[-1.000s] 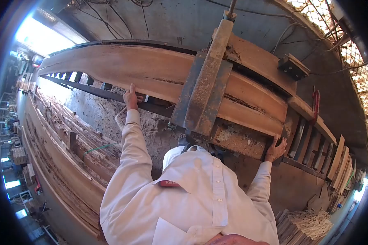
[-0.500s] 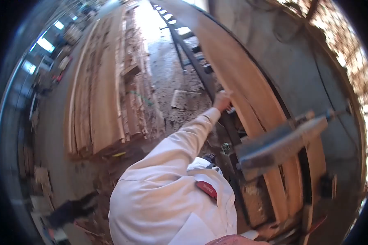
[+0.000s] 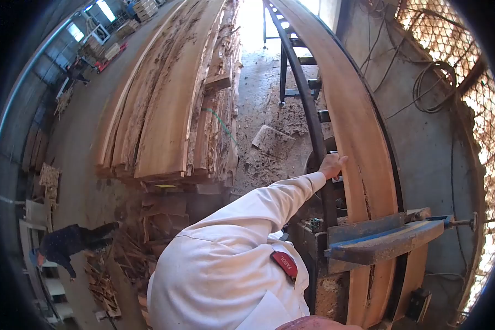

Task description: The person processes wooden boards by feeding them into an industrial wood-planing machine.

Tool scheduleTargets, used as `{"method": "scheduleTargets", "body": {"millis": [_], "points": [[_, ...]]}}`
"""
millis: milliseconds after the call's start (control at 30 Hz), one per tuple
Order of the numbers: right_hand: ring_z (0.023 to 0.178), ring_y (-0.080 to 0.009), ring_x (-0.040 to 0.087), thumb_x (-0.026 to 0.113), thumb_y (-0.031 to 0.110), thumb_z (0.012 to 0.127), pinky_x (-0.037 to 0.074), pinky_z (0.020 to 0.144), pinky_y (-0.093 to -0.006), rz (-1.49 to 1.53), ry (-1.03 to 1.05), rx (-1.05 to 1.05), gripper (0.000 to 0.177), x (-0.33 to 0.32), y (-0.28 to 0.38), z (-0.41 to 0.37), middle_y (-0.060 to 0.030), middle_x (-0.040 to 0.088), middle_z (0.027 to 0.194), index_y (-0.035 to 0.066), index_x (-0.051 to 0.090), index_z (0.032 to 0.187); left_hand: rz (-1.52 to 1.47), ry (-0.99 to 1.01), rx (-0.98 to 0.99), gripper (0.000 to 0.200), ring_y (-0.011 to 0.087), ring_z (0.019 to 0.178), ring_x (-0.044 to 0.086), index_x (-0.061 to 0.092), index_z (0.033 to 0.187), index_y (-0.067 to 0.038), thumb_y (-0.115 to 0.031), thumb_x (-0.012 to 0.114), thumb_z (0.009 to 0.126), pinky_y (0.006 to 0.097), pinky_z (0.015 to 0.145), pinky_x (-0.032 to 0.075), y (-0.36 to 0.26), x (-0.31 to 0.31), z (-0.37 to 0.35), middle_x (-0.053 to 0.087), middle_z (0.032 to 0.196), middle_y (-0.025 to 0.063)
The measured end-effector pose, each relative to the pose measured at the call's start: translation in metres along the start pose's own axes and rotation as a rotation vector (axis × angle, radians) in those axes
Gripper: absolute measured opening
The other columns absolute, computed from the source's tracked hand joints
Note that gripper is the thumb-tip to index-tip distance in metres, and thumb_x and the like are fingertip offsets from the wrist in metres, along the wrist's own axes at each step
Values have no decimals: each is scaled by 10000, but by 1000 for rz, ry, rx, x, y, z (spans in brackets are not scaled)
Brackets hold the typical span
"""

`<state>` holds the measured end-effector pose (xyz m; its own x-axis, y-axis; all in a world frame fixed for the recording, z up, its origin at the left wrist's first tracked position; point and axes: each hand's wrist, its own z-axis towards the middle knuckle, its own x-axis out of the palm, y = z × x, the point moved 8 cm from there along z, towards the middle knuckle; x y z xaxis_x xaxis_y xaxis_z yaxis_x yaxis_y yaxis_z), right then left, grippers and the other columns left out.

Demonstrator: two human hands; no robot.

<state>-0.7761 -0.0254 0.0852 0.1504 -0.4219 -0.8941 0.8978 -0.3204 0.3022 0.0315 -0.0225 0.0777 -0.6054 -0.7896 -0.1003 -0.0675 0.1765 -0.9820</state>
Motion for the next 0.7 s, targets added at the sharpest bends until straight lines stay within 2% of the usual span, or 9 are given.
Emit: {"method": "scheduleTargets", "body": {"millis": [100, 233, 367, 400, 433, 500, 600, 667, 700], "points": [[1265, -406, 568, 516, 478, 1054, 464, 1081, -499, 109, 22, -60, 611, 6, 4, -13, -251, 581, 1373, -18, 509, 1412, 81, -45, 58, 493, 286, 538, 719, 665, 1102, 125, -345, 519, 1072, 368, 456, 585, 14, 2, 12, 732, 875, 245], [1316, -397, 546, 543, 431, 1057, 465, 1112, -476, 330, 96, -155, 609, 15, 3, -41, -259, 546, 1428, -11, 454, 1467, 74, -55, 72, 491, 288, 557, 727, 669, 1095, 124, -346, 531, 1066, 365, 458, 590, -3, -3, 1, 734, 867, 240], [1367, -389, 525, 571, 384, 1061, 467, 1144, -454, 786, 327, -219, 626, 38, 0, -69, -266, 511, 1482, -3, 400, 1522, 20, -27, 8, 494, 294, 595, 740, 673, 1087, 120, -358, 550, 1059, 369, 453, 593, -9, -3, -6, 735, 871, 240], [1379, -387, 520, 578, 372, 1061, 468, 1151, -449, 943, 424, -117, 634, 49, 1, -72, -268, 502, 1496, -2, 386, 1536, 24, -30, 12, 496, 295, 607, 744, 674, 1085, 119, -361, 554, 1057, 370, 451, 594, -7, -4, -5, 734, 874, 241], [1421, -390, 459, 580, 350, 1061, 437, 1178, -459, 1195, 522, 217, 660, 68, 2, -70, -264, 434, 1540, 11, 319, 1564, 20, -46, 22, 498, 296, 612, 745, 676, 1081, 118, -365, 556, 1055, 370, 447, 593, -5, -3, -4, 731, 870, 241], [1503, -395, 338, 585, 307, 1061, 375, 1231, -480, 1656, 691, 929, 738, 69, 90, -98, -256, 296, 1629, 38, 184, 1619, 13, -73, 43, 503, 299, 622, 747, 680, 1074, 117, -372, 561, 1052, 369, 440, 593, 3, -2, 2, 725, 863, 241], [1468, -331, 386, 609, 311, 1046, 395, 1220, -437, 1718, 654, 1214, 641, 75, 147, -105, -217, 421, 1562, -7, 365, 1547, -6, -37, 20, 486, 287, 605, 735, 691, 1086, 89, -380, 568, 1045, 381, 439, 595, 3, -1, 0, 720, 866, 207], [1498, -361, 341, 624, 273, 1033, 390, 1219, -443, 1742, 783, 796, 725, 83, 163, -88, -252, 312, 1617, 8, 264, 1603, 10, -24, 32, 466, 266, 621, 733, 696, 1113, 67, -375, 568, 1041, 393, 445, 597, -2, -2, -2, 720, 870, 174], [1481, -354, 357, 634, 235, 1023, 399, 1210, -437, 1604, 799, 527, 736, 87, 166, -84, -257, 310, 1617, 1, 254, 1609, 8, -31, 33, 479, 289, 645, 740, 691, 1109, 79, -380, 574, 1038, 394, 452, 603, -1, -1, -1, 722, 905, 197]]}}
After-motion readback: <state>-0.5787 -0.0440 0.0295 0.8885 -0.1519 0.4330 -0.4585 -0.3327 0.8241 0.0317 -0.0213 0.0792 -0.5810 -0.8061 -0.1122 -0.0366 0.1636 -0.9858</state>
